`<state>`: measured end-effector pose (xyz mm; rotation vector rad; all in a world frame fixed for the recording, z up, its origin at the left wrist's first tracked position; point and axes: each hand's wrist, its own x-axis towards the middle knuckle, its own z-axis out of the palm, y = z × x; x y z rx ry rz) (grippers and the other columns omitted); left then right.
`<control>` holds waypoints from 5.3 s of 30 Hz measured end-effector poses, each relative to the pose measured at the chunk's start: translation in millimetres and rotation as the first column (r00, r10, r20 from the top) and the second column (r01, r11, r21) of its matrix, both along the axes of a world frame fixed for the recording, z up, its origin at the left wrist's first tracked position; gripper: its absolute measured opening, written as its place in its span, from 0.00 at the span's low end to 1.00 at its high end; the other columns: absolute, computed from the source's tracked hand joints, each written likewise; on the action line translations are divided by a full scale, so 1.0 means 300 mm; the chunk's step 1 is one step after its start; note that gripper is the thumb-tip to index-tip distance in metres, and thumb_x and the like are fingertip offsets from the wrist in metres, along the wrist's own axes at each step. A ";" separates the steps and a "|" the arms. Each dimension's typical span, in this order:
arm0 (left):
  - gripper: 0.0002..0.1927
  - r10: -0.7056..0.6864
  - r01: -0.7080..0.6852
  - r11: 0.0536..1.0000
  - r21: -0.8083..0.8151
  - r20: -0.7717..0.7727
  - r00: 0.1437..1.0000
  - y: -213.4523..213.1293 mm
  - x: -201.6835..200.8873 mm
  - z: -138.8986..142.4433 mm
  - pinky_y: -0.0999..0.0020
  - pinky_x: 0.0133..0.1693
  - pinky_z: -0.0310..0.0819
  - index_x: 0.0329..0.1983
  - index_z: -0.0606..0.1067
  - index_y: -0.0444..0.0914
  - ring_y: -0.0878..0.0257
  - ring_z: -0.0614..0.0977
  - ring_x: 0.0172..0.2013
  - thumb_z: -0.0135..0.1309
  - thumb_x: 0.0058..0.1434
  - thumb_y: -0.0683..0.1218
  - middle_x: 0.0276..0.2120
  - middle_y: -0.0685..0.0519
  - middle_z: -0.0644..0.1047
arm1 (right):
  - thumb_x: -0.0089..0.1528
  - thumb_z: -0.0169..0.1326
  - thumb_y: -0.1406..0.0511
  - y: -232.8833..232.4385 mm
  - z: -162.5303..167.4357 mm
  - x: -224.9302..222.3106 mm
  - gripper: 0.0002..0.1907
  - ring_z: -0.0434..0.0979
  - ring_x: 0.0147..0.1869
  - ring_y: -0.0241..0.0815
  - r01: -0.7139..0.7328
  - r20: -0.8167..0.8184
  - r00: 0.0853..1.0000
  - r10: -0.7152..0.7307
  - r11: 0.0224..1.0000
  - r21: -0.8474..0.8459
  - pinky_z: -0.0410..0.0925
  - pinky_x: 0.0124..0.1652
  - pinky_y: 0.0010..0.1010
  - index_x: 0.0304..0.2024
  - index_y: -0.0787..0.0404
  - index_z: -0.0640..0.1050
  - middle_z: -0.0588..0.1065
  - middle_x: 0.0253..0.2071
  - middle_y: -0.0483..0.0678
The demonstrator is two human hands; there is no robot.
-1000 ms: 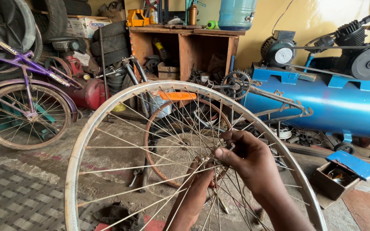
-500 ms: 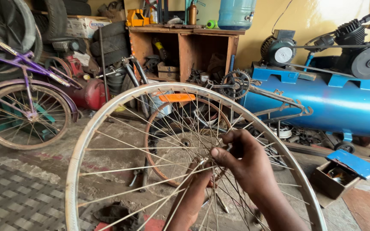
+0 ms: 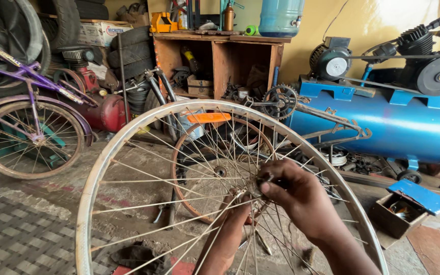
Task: The person assembles the hub and spokes of a bicycle wheel by hand and kemudian fits the rim onto the spoke structure.
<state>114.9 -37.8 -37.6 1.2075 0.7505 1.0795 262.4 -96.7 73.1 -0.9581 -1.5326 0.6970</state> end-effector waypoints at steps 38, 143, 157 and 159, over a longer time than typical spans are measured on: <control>0.30 0.029 -0.028 0.999 0.022 -0.024 0.999 0.011 -0.005 -0.010 0.57 0.44 0.69 0.48 0.73 0.41 0.62 0.71 0.36 0.51 0.59 0.69 0.32 0.55 0.71 | 0.57 0.67 0.69 0.024 -0.014 0.014 0.14 0.77 0.41 0.40 0.055 -0.142 0.987 -0.072 0.991 -0.120 0.74 0.45 0.34 0.37 0.68 0.74 0.78 0.37 0.50; 0.31 0.130 -0.045 0.975 0.217 -0.395 0.909 -0.029 -0.047 0.155 0.58 0.35 0.75 0.52 0.72 0.36 0.55 0.79 0.36 0.46 0.66 0.67 0.37 0.42 0.77 | 0.58 0.58 0.68 -0.089 0.149 0.021 0.13 0.86 0.35 0.46 0.195 0.512 0.783 -0.354 0.921 0.337 0.76 0.33 0.35 0.45 0.63 0.80 0.81 0.40 0.50; 0.34 0.890 -0.326 0.228 0.917 -0.061 0.451 0.018 -0.124 0.085 0.63 0.21 0.71 0.53 0.72 0.33 0.62 0.76 0.20 0.40 0.70 0.68 0.21 0.50 0.75 | 0.64 0.54 0.60 -0.044 0.021 0.004 0.09 0.80 0.31 0.57 0.272 0.675 0.644 -0.361 0.932 0.239 0.71 0.31 0.44 0.42 0.58 0.78 0.79 0.29 0.54; 0.37 0.372 -0.222 0.923 0.313 -0.585 0.720 0.038 -0.142 0.087 0.60 0.16 0.68 0.57 0.72 0.34 0.63 0.71 0.13 0.44 0.64 0.70 0.14 0.54 0.73 | 0.65 0.53 0.60 -0.044 -0.002 0.008 0.10 0.78 0.31 0.59 0.263 0.651 0.684 -0.329 0.944 0.201 0.69 0.31 0.46 0.41 0.59 0.78 0.78 0.29 0.55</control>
